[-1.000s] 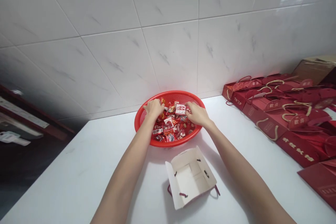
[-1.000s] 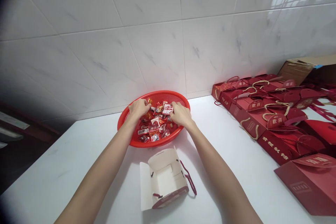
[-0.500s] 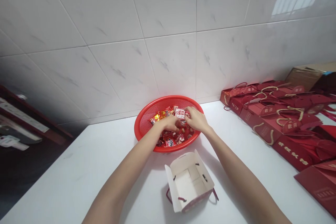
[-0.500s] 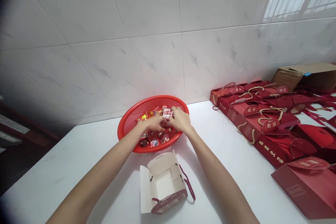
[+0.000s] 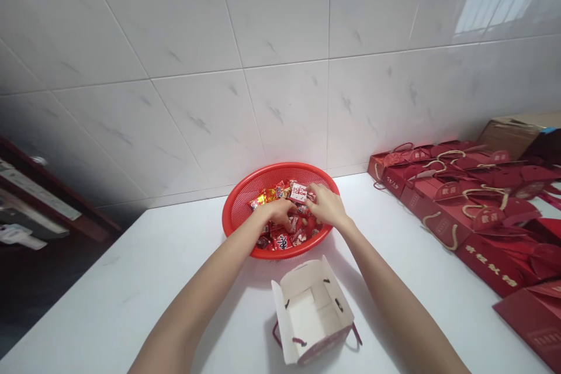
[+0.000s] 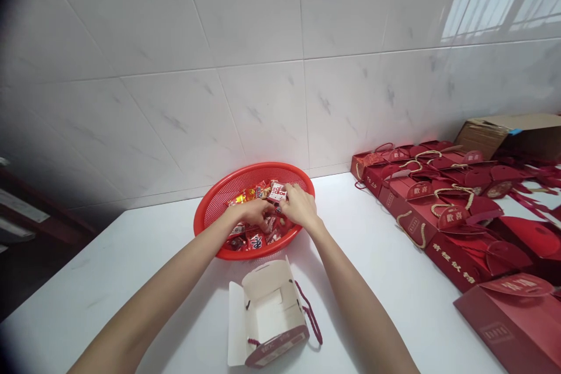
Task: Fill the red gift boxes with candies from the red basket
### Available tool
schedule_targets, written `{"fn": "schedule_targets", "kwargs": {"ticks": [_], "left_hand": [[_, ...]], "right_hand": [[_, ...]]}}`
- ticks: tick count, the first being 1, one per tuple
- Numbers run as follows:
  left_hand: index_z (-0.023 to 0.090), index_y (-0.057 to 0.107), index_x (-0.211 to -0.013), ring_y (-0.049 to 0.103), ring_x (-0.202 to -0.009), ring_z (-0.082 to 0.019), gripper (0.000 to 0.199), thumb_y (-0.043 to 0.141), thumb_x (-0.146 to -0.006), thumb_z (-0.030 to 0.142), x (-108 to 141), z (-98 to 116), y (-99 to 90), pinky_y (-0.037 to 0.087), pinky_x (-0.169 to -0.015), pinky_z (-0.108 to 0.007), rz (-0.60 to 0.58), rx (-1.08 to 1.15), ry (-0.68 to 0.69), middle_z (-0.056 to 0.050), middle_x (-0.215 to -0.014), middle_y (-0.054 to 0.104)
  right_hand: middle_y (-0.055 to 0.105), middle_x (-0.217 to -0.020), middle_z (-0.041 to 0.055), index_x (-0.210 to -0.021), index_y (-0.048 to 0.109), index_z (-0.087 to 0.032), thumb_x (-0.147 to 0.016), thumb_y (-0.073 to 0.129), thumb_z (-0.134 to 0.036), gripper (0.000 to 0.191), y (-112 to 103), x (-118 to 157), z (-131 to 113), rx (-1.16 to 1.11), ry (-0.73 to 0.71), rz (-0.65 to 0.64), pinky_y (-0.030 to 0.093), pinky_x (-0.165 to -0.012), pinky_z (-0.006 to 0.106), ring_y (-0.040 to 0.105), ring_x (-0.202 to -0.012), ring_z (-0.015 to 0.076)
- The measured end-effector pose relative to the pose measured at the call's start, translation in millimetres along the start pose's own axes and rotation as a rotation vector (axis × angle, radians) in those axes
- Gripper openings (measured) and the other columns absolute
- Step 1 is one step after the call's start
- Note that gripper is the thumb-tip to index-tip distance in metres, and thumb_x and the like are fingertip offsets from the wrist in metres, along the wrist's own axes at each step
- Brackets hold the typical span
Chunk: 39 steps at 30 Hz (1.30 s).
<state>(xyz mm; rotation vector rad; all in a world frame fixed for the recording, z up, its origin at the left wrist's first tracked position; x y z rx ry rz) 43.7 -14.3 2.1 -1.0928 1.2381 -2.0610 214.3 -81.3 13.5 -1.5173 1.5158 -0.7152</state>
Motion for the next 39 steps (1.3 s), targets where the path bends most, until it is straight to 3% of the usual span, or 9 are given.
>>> {"fn": "schedule_targets", "kwargs": {"ticks": [4, 8, 16, 21, 25, 30, 36, 39], "left_hand": [[0.020, 0.063, -0.072, 0.061, -0.072, -0.020, 0.019, 0.077, -0.060, 0.022, 3.3, -1.4, -6.6, 0.043, -0.063, -0.026, 0.081, 0.077, 0.016, 0.002, -0.071, 0.064], [0.019, 0.061, -0.074, 0.063, -0.076, -0.019, 0.007, 0.067, -0.072, 0.022, 7.2, -2.1, -13.5, 0.046, -0.067, -0.025, 0.181, 0.183, 0.048, 0.001, -0.074, 0.066], [0.017, 0.064, -0.085, 0.065, -0.082, -0.020, 0.021, 0.066, -0.080, 0.037, 10.1, -2.3, -17.9, 0.052, -0.071, -0.029, 0.299, 0.412, 0.158, -0.004, -0.088, 0.071], [0.015, 0.063, -0.085, 0.067, -0.083, -0.022, 0.026, 0.069, -0.079, 0.040, 8.8, -0.6, -15.3, 0.054, -0.072, -0.031, 0.308, 0.515, 0.205, -0.005, -0.087, 0.070], [0.016, 0.063, -0.084, 0.066, -0.083, -0.021, 0.027, 0.070, -0.078, 0.042, 10.6, 5.1, -14.0, 0.053, -0.075, -0.032, 0.279, 0.555, 0.248, -0.004, -0.086, 0.069], [0.016, 0.064, -0.093, 0.067, -0.092, -0.021, 0.034, 0.068, -0.081, 0.047, 12.1, 10.2, -15.3, 0.053, -0.081, -0.031, 0.219, 0.566, 0.259, -0.006, -0.097, 0.071], [0.018, 0.071, -0.079, 0.066, -0.072, -0.019, 0.029, 0.084, -0.062, 0.038, 12.7, 10.6, -7.5, 0.049, -0.066, -0.026, -0.060, 0.425, 0.194, 0.000, -0.073, 0.071], [0.020, 0.074, -0.081, 0.065, -0.072, -0.020, 0.036, 0.089, -0.052, 0.033, 12.4, 15.7, -2.3, 0.047, -0.064, -0.026, -0.180, 0.274, 0.130, 0.002, -0.072, 0.071]], "right_hand": [[0.069, -0.119, 0.0092, -0.121, 0.060, -0.021, -0.094, 0.050, -0.029, 0.030, 0.4, -0.7, 0.6, -0.008, -0.006, -0.005, 0.044, -0.080, 0.031, 0.065, -0.109, 0.0251], [0.071, -0.114, 0.0080, -0.120, 0.060, -0.021, -0.094, 0.050, -0.028, 0.029, 0.1, -1.6, 0.5, -0.013, -0.008, -0.016, 0.044, -0.079, 0.031, 0.066, -0.109, 0.0248], [0.074, -0.114, 0.0067, -0.122, 0.060, -0.023, -0.093, 0.054, -0.030, 0.031, -3.8, -1.4, -1.4, -0.009, -0.013, -0.059, 0.043, -0.076, 0.031, 0.068, -0.105, 0.0255], [0.076, -0.107, 0.0050, -0.125, 0.060, -0.024, -0.092, 0.056, -0.031, 0.034, -3.8, -1.9, -0.5, -0.011, -0.018, -0.091, 0.042, -0.071, 0.030, 0.070, -0.100, 0.0256], [0.076, -0.109, 0.0046, -0.122, 0.062, -0.025, -0.093, 0.056, -0.032, 0.031, -3.0, -1.2, 0.3, -0.022, -0.024, -0.097, 0.041, -0.071, 0.030, 0.070, -0.101, 0.0255], [0.077, -0.100, 0.0042, -0.112, 0.065, -0.023, -0.091, 0.056, -0.027, 0.023, -3.8, -0.4, 0.6, -0.039, -0.012, -0.080, 0.038, -0.065, 0.028, 0.070, -0.093, 0.0237], [0.075, -0.092, 0.0030, -0.099, 0.064, -0.023, -0.086, 0.057, -0.026, 0.016, -3.8, -1.9, 0.9, -0.060, 0.008, -0.020, 0.033, -0.062, 0.028, 0.069, -0.085, 0.0226], [0.074, -0.089, 0.0023, -0.095, 0.063, -0.023, -0.085, 0.056, -0.027, 0.013, -3.8, -1.8, 0.6, -0.083, 0.008, 0.000, 0.031, -0.060, 0.028, 0.067, -0.082, 0.0219]]}}
Point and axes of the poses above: each hand's wrist, its own x-axis away from the middle knuckle, its own y-axis out of the palm, z = x × y, the point moved 1 cm from there along -x, towards the middle knuckle
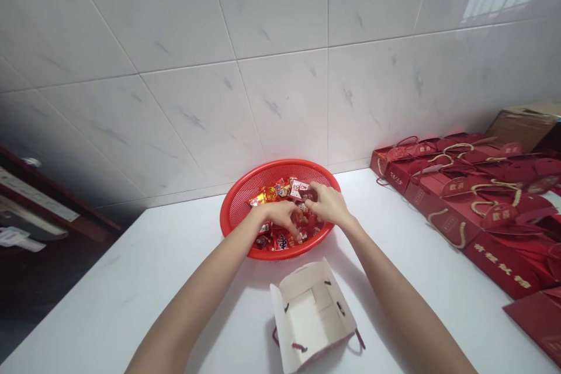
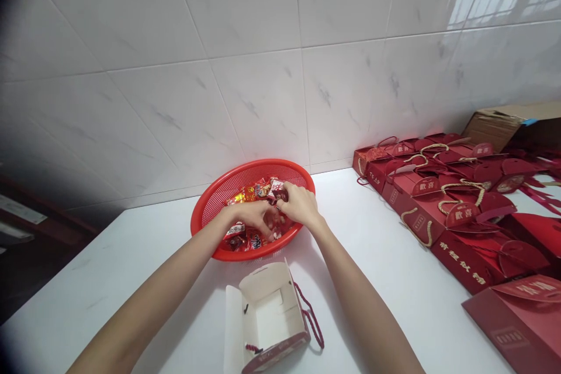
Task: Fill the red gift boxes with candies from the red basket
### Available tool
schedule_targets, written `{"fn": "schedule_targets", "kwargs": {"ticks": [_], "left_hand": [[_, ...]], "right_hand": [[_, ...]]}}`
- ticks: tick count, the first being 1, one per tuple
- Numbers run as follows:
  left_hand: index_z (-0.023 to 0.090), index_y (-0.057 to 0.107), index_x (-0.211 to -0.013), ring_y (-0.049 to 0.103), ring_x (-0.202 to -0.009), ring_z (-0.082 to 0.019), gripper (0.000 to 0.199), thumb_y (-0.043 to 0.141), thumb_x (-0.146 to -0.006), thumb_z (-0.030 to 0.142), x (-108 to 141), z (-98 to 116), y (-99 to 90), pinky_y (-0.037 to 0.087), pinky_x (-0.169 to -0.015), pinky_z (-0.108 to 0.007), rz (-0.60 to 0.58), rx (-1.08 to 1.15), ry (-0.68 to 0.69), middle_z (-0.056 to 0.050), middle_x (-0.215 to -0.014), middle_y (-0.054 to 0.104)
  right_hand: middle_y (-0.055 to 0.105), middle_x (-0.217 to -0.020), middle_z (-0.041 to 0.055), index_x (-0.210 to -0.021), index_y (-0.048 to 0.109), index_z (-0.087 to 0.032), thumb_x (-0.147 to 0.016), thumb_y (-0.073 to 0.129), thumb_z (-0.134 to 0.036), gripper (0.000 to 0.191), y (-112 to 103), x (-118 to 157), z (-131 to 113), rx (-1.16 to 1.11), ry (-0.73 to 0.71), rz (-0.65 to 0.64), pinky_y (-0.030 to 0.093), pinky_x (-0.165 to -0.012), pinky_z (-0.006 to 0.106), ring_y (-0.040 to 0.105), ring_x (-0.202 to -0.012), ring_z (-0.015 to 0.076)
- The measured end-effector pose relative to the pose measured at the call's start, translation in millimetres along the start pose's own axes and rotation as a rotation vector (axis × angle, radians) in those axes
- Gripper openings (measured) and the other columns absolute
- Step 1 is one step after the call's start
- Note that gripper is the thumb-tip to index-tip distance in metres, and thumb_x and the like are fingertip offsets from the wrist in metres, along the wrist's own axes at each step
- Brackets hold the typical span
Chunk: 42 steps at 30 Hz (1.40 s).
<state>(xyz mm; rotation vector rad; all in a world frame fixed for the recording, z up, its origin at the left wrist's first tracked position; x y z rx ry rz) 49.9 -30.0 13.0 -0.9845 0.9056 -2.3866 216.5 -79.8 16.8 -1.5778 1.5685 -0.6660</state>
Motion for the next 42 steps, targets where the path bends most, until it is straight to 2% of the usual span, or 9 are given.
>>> {"fn": "schedule_targets", "kwargs": {"ticks": [4, 8, 12, 14, 17, 23, 28, 35, 42], "left_hand": [[0.024, 0.075, -0.098, 0.067, -0.078, -0.021, 0.051, 0.089, -0.049, 0.031, -5.4, 5.7, 8.0, 0.048, -0.069, -0.026, -0.083, -0.167, -0.068, 0.002, -0.081, 0.073], [0.024, 0.076, -0.097, 0.066, -0.076, -0.022, 0.049, 0.088, -0.050, 0.028, -8.6, 5.1, 10.3, 0.048, -0.070, -0.027, -0.094, -0.193, -0.068, 0.002, -0.078, 0.072], [0.022, 0.075, -0.094, 0.067, -0.078, -0.023, 0.043, 0.085, -0.052, 0.022, -5.6, -4.2, -1.9, 0.048, -0.068, -0.027, 0.198, -0.104, -0.029, 0.000, -0.079, 0.072], [0.022, 0.073, -0.103, 0.067, -0.082, -0.024, 0.044, 0.081, -0.060, 0.023, -2.6, -10.2, -10.2, 0.049, -0.071, -0.028, 0.403, -0.048, -0.011, -0.001, -0.084, 0.072], [0.021, 0.068, -0.119, 0.067, -0.083, -0.023, 0.045, 0.070, -0.075, 0.030, 0.7, -16.2, -17.9, 0.050, -0.074, -0.030, 0.587, 0.015, 0.014, -0.003, -0.091, 0.073], [0.018, 0.071, -0.110, 0.068, -0.086, -0.023, 0.037, 0.064, -0.082, 0.040, -1.0, -16.9, -19.7, 0.053, -0.077, -0.033, 0.769, 0.194, 0.168, -0.008, -0.101, 0.075], [0.018, 0.072, -0.106, 0.068, -0.094, -0.024, 0.033, 0.066, -0.080, 0.039, -5.4, -16.9, -23.7, 0.053, -0.082, -0.034, 0.902, 0.327, 0.269, -0.009, -0.105, 0.075], [0.016, 0.073, -0.101, 0.069, -0.092, -0.023, 0.035, 0.072, -0.078, 0.043, -6.0, -7.9, -25.2, 0.055, -0.083, -0.035, 0.940, 0.461, 0.388, -0.009, -0.099, 0.076], [0.015, 0.077, -0.095, 0.072, -0.095, -0.025, 0.040, 0.077, -0.073, 0.049, -7.0, -0.5, -21.7, 0.056, -0.088, -0.038, 0.878, 0.525, 0.431, -0.011, -0.100, 0.078]], "right_hand": [[0.072, -0.087, 0.0003, -0.092, 0.063, -0.024, -0.087, 0.055, -0.028, 0.011, -2.4, 1.4, -0.9, -0.090, 0.009, 0.043, 0.032, -0.061, 0.027, 0.064, -0.079, 0.0194], [0.070, -0.086, -0.0005, -0.093, 0.063, -0.023, -0.088, 0.055, -0.033, 0.014, -2.8, -0.1, 2.0, -0.199, 0.043, 0.089, 0.035, -0.064, 0.027, 0.062, -0.078, 0.0181], [0.068, -0.081, -0.0009, -0.088, 0.060, -0.022, -0.087, 0.054, -0.037, 0.016, 2.3, -6.1, 9.3, -0.389, 0.037, 0.146, 0.041, -0.068, 0.026, 0.061, -0.078, 0.0173], [0.066, -0.077, -0.0013, -0.082, 0.058, -0.022, -0.085, 0.055, -0.038, 0.017, 4.7, -9.6, 12.2, -0.553, 0.006, 0.173, 0.044, -0.070, 0.026, 0.060, -0.077, 0.0170], [0.062, -0.071, -0.0017, -0.075, 0.055, -0.021, -0.077, 0.062, -0.043, 0.023, 4.4, -13.1, 13.0, -0.882, -0.054, 0.211, 0.048, -0.071, 0.029, 0.060, -0.072, 0.0170], [0.067, -0.076, -0.0002, -0.080, 0.064, -0.020, -0.062, 0.081, -0.046, 0.035, 0.6, -10.7, 4.6, -1.374, 0.069, 0.148, 0.052, -0.066, 0.031, 0.063, -0.071, 0.0176], [0.070, -0.078, 0.0000, -0.081, 0.068, -0.019, -0.061, 0.080, -0.036, 0.028, 8.1, -7.7, -3.9, -1.395, 0.113, 0.152, 0.054, -0.060, 0.028, 0.065, -0.070, 0.0170], [0.074, -0.086, 0.0008, -0.087, 0.068, -0.019, -0.061, 0.077, -0.026, 0.028, 14.0, -7.9, -6.4, -1.398, 0.064, 0.161, 0.061, -0.072, 0.034, 0.070, -0.079, 0.0199], [0.074, -0.078, 0.0002, -0.085, 0.068, -0.019, -0.056, 0.080, -0.021, 0.031, 11.6, -6.4, -7.1, -1.445, 0.087, 0.049, 0.062, -0.077, 0.037, 0.071, -0.078, 0.0210]]}}
Point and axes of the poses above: each hand's wrist, its own x-axis away from the middle knuckle, its own y-axis out of the palm, z = x × y, the point moved 1 cm from there along -x, towards the middle knuckle
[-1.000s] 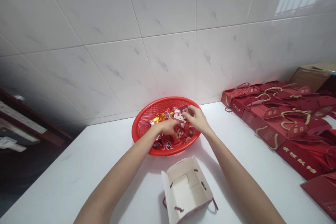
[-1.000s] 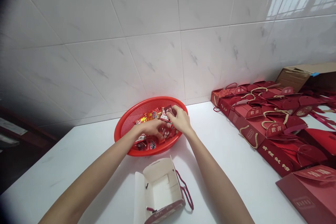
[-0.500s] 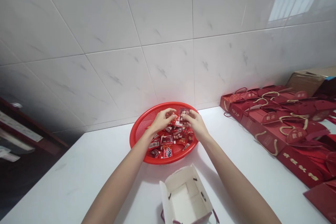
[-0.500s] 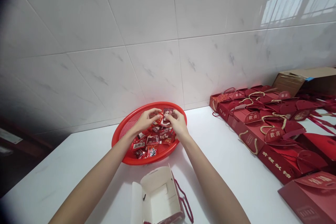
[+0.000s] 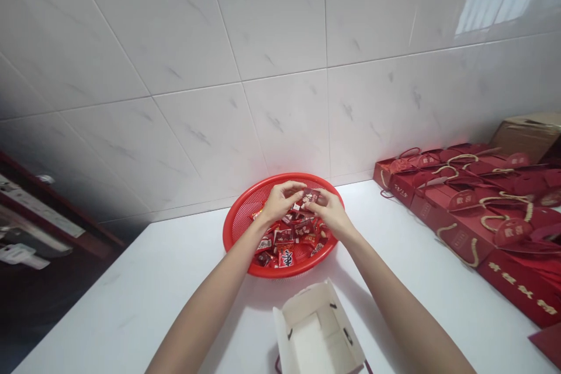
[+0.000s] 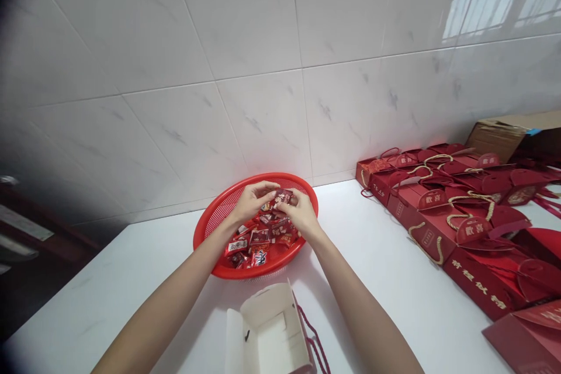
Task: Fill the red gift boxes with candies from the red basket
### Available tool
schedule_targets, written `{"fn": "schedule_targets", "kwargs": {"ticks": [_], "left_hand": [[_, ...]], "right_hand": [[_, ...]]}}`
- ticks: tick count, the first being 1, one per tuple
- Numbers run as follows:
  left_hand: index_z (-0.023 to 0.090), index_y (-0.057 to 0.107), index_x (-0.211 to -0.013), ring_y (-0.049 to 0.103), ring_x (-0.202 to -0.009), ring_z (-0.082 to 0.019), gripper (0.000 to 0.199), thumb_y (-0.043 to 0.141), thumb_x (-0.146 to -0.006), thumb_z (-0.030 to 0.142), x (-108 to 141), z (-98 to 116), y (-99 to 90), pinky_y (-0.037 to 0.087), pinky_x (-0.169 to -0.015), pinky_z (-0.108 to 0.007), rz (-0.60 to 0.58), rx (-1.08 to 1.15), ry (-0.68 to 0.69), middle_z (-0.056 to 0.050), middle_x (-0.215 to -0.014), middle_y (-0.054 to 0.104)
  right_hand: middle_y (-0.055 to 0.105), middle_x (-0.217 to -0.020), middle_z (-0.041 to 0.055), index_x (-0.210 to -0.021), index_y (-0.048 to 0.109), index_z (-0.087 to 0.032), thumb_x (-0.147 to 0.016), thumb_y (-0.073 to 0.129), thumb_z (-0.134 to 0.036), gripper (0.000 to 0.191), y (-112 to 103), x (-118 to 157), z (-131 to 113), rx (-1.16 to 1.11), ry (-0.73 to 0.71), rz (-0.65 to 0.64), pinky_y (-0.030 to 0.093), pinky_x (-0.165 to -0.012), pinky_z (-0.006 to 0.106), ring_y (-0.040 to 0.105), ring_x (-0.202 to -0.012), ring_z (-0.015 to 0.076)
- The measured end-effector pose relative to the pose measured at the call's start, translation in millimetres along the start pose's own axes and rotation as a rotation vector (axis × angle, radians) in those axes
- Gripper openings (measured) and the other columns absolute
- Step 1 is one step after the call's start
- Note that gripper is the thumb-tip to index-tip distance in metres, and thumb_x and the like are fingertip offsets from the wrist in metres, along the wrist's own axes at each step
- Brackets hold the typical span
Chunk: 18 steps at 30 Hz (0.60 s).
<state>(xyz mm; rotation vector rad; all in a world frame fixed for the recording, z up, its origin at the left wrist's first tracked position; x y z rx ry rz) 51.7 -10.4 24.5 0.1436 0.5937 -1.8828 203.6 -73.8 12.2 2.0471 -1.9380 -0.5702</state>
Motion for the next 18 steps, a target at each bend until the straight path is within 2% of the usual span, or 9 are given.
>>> {"fn": "schedule_targets", "kwargs": {"ticks": [3, 7, 9, 12, 15, 18], "left_hand": [[0.016, 0.078, -0.100, 0.071, -0.099, -0.027, 0.046, 0.078, -0.071, 0.051, -1.7, 0.2, -2.9, 0.056, -0.090, -0.038, 0.001, -0.001, -0.034, -0.011, -0.103, 0.078], [0.015, 0.074, -0.113, 0.071, -0.103, -0.026, 0.045, 0.066, -0.083, 0.048, -7.2, -11.7, -11.9, 0.054, -0.093, -0.038, 0.075, -0.071, -0.135, -0.012, -0.109, 0.077], [0.016, 0.075, -0.108, 0.070, -0.102, -0.026, 0.037, 0.066, -0.083, 0.041, -8.2, -23.1, -14.2, 0.053, -0.094, -0.038, 0.102, -0.144, -0.211, -0.011, -0.108, 0.077], [0.017, 0.076, -0.093, 0.070, -0.100, -0.028, 0.024, 0.075, -0.073, 0.031, -5.0, -38.9, -10.0, 0.052, -0.094, -0.038, 0.092, -0.248, -0.309, -0.010, -0.099, 0.078], [0.019, 0.074, -0.085, 0.069, -0.098, -0.028, 0.019, 0.076, -0.066, 0.022, -0.7, -45.7, 2.3, 0.052, -0.094, -0.038, 0.054, -0.289, -0.345, -0.006, -0.094, 0.078], [0.021, 0.074, -0.079, 0.069, -0.091, -0.024, 0.020, 0.073, -0.061, 0.012, -1.5, -43.2, 13.3, 0.053, -0.090, -0.034, 0.012, -0.274, -0.336, -0.002, -0.086, 0.077]], "right_hand": [[0.073, -0.075, -0.0002, -0.084, 0.069, -0.020, -0.057, 0.079, -0.022, 0.029, -0.1, 1.4, -2.1, 0.014, -0.042, 0.000, 0.062, -0.075, 0.037, 0.070, -0.077, 0.0211], [0.072, -0.074, -0.0007, -0.082, 0.069, -0.020, -0.058, 0.077, -0.024, 0.026, -1.5, 0.5, -3.8, 0.012, -0.085, 0.091, 0.059, -0.068, 0.032, 0.068, -0.074, 0.0195], [0.070, -0.072, -0.0019, -0.080, 0.066, -0.021, -0.057, 0.076, -0.025, 0.025, -2.9, -1.3, -3.7, -0.037, -0.096, 0.167, 0.057, -0.064, 0.030, 0.066, -0.070, 0.0177], [0.066, -0.069, -0.0034, -0.077, 0.063, -0.020, -0.057, 0.075, -0.025, 0.024, -5.0, -3.9, -3.2, -0.108, -0.105, 0.243, 0.055, -0.060, 0.028, 0.064, -0.067, 0.0154], [0.066, -0.068, -0.0036, -0.077, 0.062, -0.020, -0.056, 0.076, -0.024, 0.025, -6.0, -5.3, -2.9, -0.150, -0.100, 0.250, 0.055, -0.058, 0.026, 0.063, -0.066, 0.0146], [0.066, -0.067, -0.0043, -0.077, 0.062, -0.020, -0.056, 0.076, -0.024, 0.025, -6.9, -5.7, -2.5, -0.171, -0.098, 0.245, 0.054, -0.058, 0.026, 0.063, -0.065, 0.0140]]}}
Point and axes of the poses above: each hand's wrist, its own x-axis away from the middle knuckle, its own y-axis out of the palm, z = x × y, the point moved 1 cm from there along -x, towards the middle knuckle
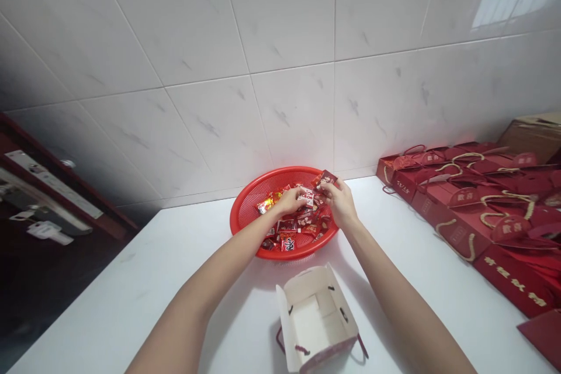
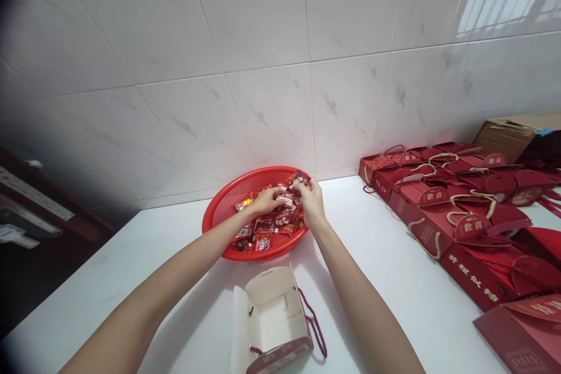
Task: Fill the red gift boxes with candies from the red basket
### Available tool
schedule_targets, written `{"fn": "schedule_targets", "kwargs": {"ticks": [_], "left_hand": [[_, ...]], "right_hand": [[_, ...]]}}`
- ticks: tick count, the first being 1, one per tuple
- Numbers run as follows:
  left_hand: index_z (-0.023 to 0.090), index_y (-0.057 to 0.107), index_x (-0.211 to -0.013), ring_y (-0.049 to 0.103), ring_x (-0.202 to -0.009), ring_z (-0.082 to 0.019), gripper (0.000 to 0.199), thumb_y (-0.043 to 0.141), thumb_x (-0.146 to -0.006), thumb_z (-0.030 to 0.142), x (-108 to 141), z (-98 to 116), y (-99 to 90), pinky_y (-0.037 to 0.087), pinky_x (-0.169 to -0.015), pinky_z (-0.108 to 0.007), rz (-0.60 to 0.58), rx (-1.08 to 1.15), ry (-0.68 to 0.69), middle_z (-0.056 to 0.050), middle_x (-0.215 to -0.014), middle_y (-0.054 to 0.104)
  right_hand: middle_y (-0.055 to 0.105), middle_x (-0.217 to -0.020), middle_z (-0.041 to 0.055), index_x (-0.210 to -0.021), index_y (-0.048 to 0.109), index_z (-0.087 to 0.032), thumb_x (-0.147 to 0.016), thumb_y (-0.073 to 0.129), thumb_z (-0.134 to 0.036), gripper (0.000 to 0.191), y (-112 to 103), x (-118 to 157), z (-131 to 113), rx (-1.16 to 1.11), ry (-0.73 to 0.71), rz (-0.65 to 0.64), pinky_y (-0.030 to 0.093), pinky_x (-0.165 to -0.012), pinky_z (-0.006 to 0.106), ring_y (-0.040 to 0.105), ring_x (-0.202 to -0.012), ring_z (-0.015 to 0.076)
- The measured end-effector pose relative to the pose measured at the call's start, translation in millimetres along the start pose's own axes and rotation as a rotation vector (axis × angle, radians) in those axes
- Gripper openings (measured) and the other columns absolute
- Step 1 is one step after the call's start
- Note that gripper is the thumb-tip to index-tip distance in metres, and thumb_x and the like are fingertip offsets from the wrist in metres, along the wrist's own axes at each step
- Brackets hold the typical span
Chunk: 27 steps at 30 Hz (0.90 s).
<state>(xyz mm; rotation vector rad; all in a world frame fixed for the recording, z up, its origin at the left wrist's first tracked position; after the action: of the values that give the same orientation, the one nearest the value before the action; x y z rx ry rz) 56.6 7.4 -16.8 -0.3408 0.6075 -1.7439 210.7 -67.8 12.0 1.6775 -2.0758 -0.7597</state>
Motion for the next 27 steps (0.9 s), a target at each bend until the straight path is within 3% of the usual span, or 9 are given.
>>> {"fn": "schedule_targets", "kwargs": {"ticks": [3, 7, 13, 22, 25, 27], "left_hand": [[0.020, 0.075, -0.085, 0.069, -0.085, -0.021, 0.029, 0.070, -0.058, 0.009, -1.8, 10.9, -4.0, 0.054, -0.084, -0.031, 0.006, 0.054, 0.030, -0.001, -0.084, 0.077], [0.016, 0.074, -0.104, 0.068, -0.080, -0.019, 0.040, 0.067, -0.065, 0.020, 2.5, 28.4, -28.0, 0.055, -0.076, -0.030, 0.063, 0.193, 0.098, -0.005, -0.090, 0.076], [0.015, 0.074, -0.075, 0.060, -0.061, -0.015, 0.021, 0.075, -0.063, 0.032, 26.6, 43.4, -53.4, 0.048, -0.062, -0.028, 0.112, 0.340, 0.156, -0.002, -0.069, 0.071], [0.017, 0.075, -0.093, 0.068, -0.086, -0.021, 0.040, 0.082, -0.063, 0.042, 40.4, 59.6, -42.2, 0.053, -0.084, -0.034, 0.202, 0.499, 0.197, -0.006, -0.093, 0.077], [0.016, 0.076, -0.095, 0.070, -0.093, -0.024, 0.040, 0.083, -0.064, 0.039, 43.1, 64.4, -35.8, 0.054, -0.090, -0.037, 0.134, 0.503, 0.219, -0.008, -0.098, 0.078], [0.015, 0.076, -0.104, 0.071, -0.097, -0.025, 0.039, 0.074, -0.072, 0.038, 41.4, 63.0, -32.5, 0.054, -0.093, -0.039, 0.040, 0.459, 0.250, -0.010, -0.105, 0.077]], "right_hand": [[0.066, -0.066, -0.0048, -0.076, 0.061, -0.020, -0.056, 0.079, -0.024, 0.027, -1.5, -0.5, -0.3, -0.015, 0.001, -0.007, 0.055, -0.059, 0.026, 0.064, -0.064, 0.0142], [0.071, -0.072, -0.0027, -0.079, 0.065, -0.021, -0.055, 0.084, -0.027, 0.031, -3.1, -0.3, -2.2, -0.054, 0.006, -0.029, 0.056, -0.062, 0.027, 0.067, -0.068, 0.0156], [0.075, -0.077, 0.0010, -0.078, 0.071, -0.020, -0.052, 0.091, -0.030, 0.035, -3.7, 1.3, -6.1, -0.089, 0.028, -0.114, 0.057, -0.069, 0.031, 0.068, -0.072, 0.0175], [0.077, -0.085, -0.0007, -0.086, 0.075, -0.022, -0.052, 0.093, -0.031, 0.039, 0.6, 7.6, -10.4, -0.074, 0.059, -0.211, 0.057, -0.077, 0.029, 0.069, -0.077, 0.0157], [0.077, -0.088, -0.0008, -0.086, 0.073, -0.023, -0.054, 0.092, -0.029, 0.037, 1.4, 7.4, -9.1, -0.118, 0.063, -0.209, 0.057, -0.080, 0.031, 0.070, -0.079, 0.0158], [0.077, -0.085, -0.0011, -0.083, 0.072, -0.022, -0.055, 0.090, -0.027, 0.033, -0.3, 5.1, -9.8, -0.169, 0.055, -0.182, 0.057, -0.082, 0.032, 0.070, -0.080, 0.0164]]}}
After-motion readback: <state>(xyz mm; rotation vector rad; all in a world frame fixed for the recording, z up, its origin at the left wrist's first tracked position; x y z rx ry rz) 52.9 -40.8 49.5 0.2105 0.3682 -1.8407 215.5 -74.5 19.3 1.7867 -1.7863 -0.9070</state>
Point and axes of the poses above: each hand's wrist, its own x-axis away from the middle knuckle, its own y-axis out of the palm, z = x × y, the point moved 1 cm from there along -x, towards the middle knuckle
